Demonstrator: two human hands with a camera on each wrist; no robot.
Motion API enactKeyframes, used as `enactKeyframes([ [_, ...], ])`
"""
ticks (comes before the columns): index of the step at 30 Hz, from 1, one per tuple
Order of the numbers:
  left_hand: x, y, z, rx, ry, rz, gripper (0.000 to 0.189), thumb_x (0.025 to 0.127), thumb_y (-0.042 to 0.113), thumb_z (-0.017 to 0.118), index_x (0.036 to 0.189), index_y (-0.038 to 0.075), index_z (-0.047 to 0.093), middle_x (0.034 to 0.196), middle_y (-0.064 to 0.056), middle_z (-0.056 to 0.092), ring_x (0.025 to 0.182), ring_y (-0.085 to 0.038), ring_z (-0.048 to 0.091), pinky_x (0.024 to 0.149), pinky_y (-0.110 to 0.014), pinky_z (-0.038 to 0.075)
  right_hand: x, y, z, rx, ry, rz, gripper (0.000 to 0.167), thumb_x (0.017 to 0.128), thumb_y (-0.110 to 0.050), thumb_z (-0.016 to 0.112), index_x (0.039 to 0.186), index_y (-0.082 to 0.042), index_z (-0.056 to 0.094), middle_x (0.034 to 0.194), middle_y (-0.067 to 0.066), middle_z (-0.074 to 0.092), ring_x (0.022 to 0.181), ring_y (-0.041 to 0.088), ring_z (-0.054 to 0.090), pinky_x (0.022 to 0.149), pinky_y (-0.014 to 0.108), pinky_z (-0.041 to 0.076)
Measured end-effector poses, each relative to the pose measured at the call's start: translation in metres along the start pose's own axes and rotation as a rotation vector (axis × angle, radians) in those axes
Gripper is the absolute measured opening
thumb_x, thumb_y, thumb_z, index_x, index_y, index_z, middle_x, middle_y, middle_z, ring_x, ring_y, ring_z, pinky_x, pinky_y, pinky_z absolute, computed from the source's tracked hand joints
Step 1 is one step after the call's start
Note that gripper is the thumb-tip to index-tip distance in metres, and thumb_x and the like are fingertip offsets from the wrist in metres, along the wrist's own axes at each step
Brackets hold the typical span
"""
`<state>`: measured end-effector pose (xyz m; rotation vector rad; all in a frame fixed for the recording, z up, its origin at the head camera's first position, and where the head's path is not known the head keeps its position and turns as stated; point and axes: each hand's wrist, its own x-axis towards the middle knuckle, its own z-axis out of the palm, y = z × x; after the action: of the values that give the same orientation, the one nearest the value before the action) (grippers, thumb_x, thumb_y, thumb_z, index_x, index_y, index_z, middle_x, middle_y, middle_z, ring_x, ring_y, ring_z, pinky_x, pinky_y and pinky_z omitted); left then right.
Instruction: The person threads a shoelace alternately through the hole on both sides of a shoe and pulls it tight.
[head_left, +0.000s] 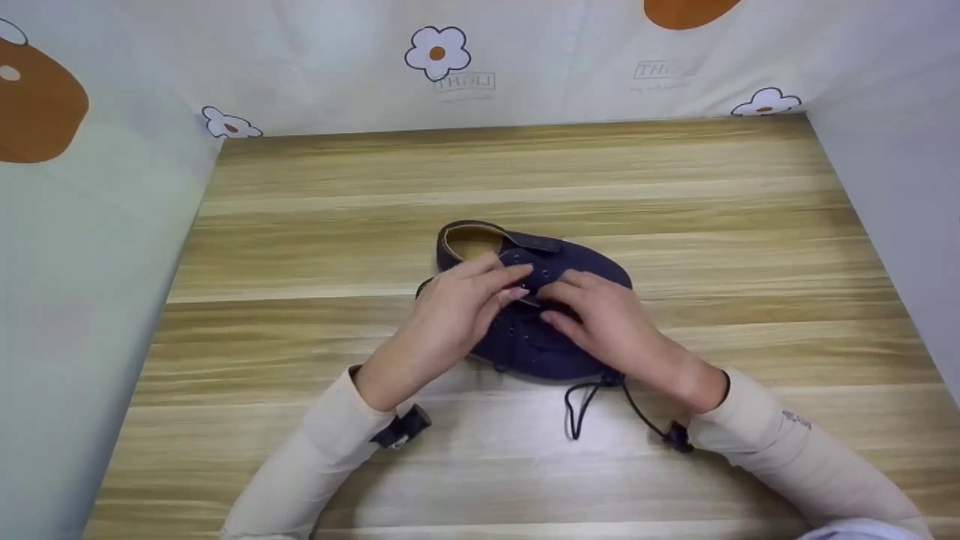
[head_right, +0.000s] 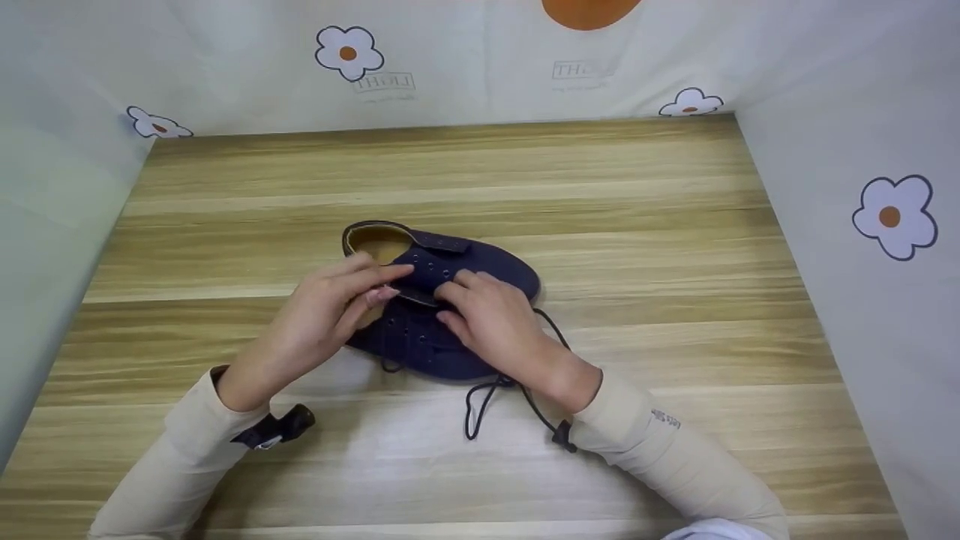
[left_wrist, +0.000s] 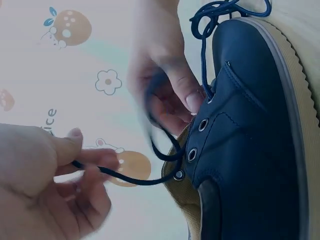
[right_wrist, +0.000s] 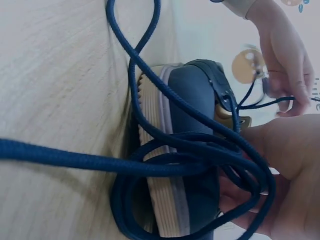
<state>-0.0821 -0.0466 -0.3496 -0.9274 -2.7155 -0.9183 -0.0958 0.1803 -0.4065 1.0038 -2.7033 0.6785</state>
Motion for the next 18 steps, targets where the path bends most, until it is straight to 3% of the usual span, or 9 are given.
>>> enactKeyframes([
  [4, 0.002, 0.0, 0.005, -0.118, -0.043, -0.032, 0.03, 0.1, 0.024, 0.056, 0.125, 0.009, 0.063, 0.07, 0.001, 0.063, 0.062, -0.006, 0.056, 0.064, -0.026, 0.051, 0.003, 0.002, 0.002, 0.038, 0.037, 0.012, 0.011, 0.095, -0.019, 0.066, 0.103, -0.014, 0.073, 0.097, 0.0, 0.072, 0.092, 0.018, 0.067, 0.085, 0.036, 0.054],
  [9, 0.003, 0.002, 0.014, -0.131, -0.105, -0.073, 0.019, 0.101, 0.02, 0.054, 0.115, 0.007, 0.057, 0.083, -0.002, 0.07, 0.074, -0.011, 0.066, 0.069, -0.027, 0.055, 0.006, 0.003, 0.002, 0.071, 0.023, 0.066, 0.011, 0.096, -0.015, 0.063, 0.1, -0.013, 0.073, 0.093, 0.0, 0.073, 0.09, 0.018, 0.068, 0.085, 0.037, 0.054],
  [11, 0.004, 0.002, 0.017, -0.121, -0.127, -0.067, 0.016, 0.102, 0.018, 0.052, 0.106, 0.005, 0.061, 0.085, -0.004, 0.071, 0.077, -0.013, 0.067, 0.072, -0.028, 0.056, 0.007, 0.003, 0.002, 0.076, 0.012, 0.083, 0.012, 0.097, -0.015, 0.061, 0.099, -0.013, 0.073, 0.093, 0.0, 0.073, 0.09, 0.018, 0.069, 0.085, 0.036, 0.054],
  [13, 0.005, 0.002, 0.021, -0.09, -0.14, -0.083, 0.021, 0.102, 0.02, 0.051, 0.096, 0.006, 0.066, 0.078, -0.003, 0.07, 0.071, -0.013, 0.065, 0.069, -0.028, 0.056, 0.008, 0.003, 0.002, 0.082, 0.01, 0.092, 0.012, 0.097, -0.014, 0.061, 0.099, -0.013, 0.073, 0.092, 0.0, 0.073, 0.089, 0.018, 0.069, 0.084, 0.036, 0.054],
  [18, 0.007, 0.001, 0.026, 0.06, -0.137, -0.169, 0.029, 0.098, 0.036, 0.057, 0.086, 0.014, 0.072, 0.06, 0.003, 0.065, 0.057, -0.011, 0.061, 0.059, -0.033, 0.052, 0.008, 0.003, 0.002, 0.09, 0.01, 0.096, 0.012, 0.097, -0.015, 0.061, 0.098, -0.013, 0.073, 0.092, 0.0, 0.073, 0.089, 0.017, 0.069, 0.083, 0.037, 0.054],
])
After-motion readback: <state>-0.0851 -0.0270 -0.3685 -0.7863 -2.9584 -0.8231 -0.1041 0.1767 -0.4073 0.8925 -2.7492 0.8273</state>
